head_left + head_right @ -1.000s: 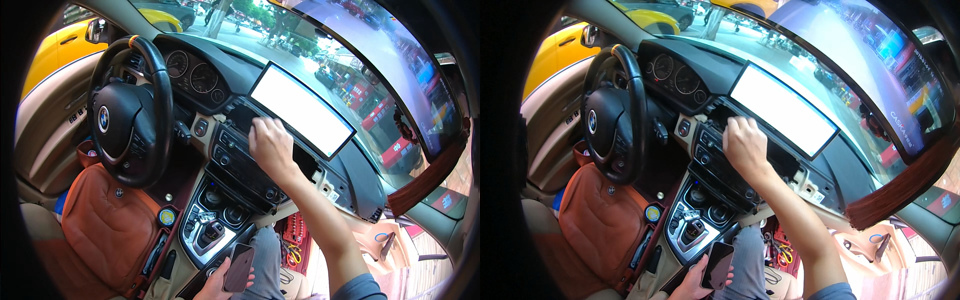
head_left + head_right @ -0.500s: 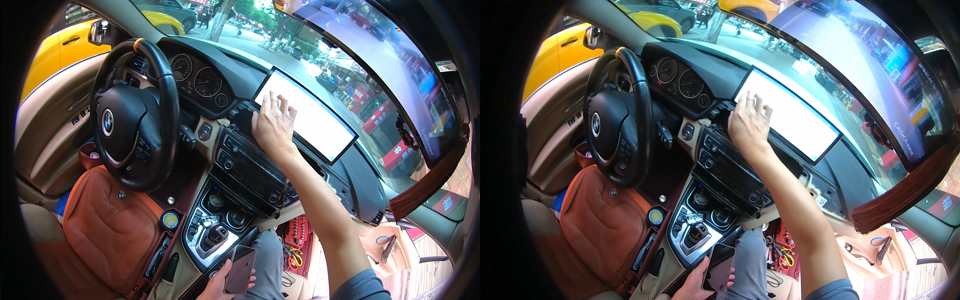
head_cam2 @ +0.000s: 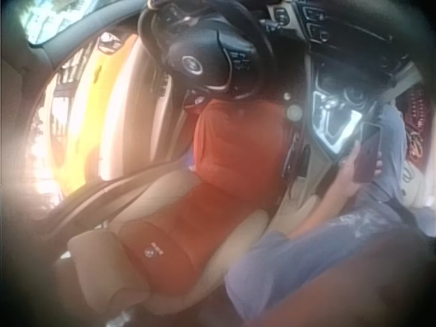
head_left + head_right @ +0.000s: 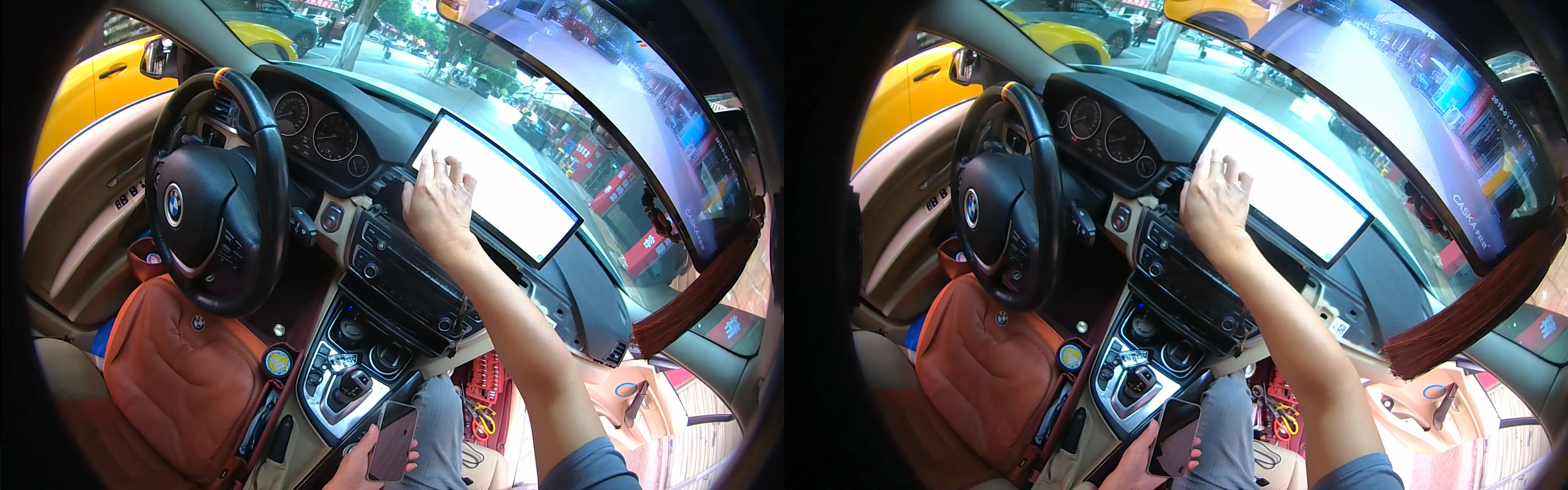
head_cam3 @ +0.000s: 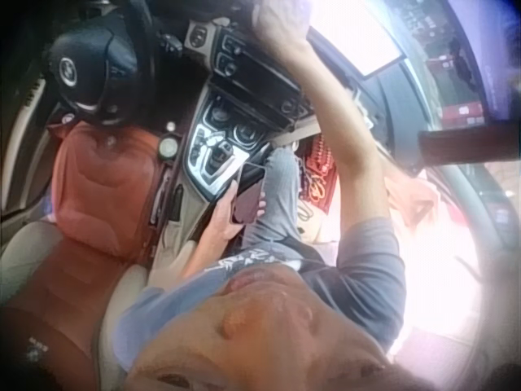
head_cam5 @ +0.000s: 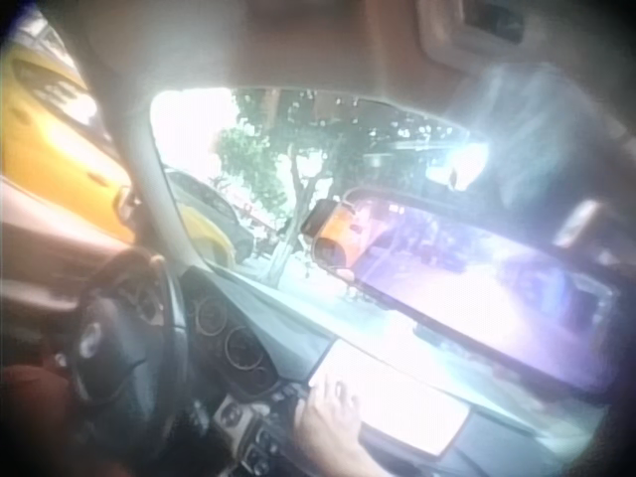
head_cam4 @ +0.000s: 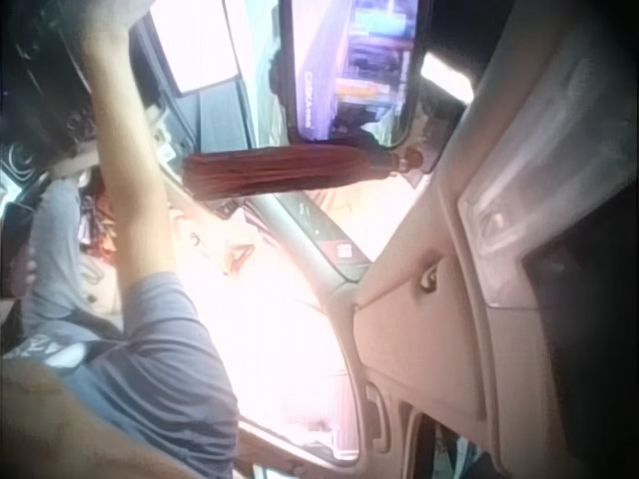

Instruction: The person installs a new infotainment screen into a BMW dashboard. They align the screen in the dashboard opening, press it into place, and then reach behind the dashboard to connect wiring. The screen powers on and displays a startup interface.

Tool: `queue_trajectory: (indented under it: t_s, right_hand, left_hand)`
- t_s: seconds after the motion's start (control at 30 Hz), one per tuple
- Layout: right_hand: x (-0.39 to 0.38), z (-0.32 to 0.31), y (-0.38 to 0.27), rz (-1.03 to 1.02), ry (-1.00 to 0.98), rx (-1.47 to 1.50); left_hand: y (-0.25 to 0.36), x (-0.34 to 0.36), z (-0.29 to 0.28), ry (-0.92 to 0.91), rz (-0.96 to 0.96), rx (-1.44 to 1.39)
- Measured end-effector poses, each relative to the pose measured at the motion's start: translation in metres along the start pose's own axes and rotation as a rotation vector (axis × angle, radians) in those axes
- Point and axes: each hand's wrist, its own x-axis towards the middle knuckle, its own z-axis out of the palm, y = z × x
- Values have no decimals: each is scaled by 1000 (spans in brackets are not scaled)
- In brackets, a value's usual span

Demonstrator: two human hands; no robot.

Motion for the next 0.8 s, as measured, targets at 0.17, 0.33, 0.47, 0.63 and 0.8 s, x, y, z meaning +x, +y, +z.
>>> queue_trajectory:
  t_s: [0.17, 0.33, 0.47, 0.63, 0.8]
  right_hand:
    - [3, 0, -1, -15, 38, -8]
    - [3, -1, -1, 3, -19, 35]
    - [5, 4, 0, 5, 46, -33]
    - [8, 7, 4, 25, 1, -52]
    - [-15, 5, 1, -81, 93, 0]
  left_hand:
    - [0, 0, 0, 2, 0, 0]
    - [0, 0, -1, -6, -2, -3]
    - [0, 0, -1, -11, 8, -2]
    - [0, -1, 1, 19, 9, 15]
    - [1, 0, 2, 26, -7, -5]
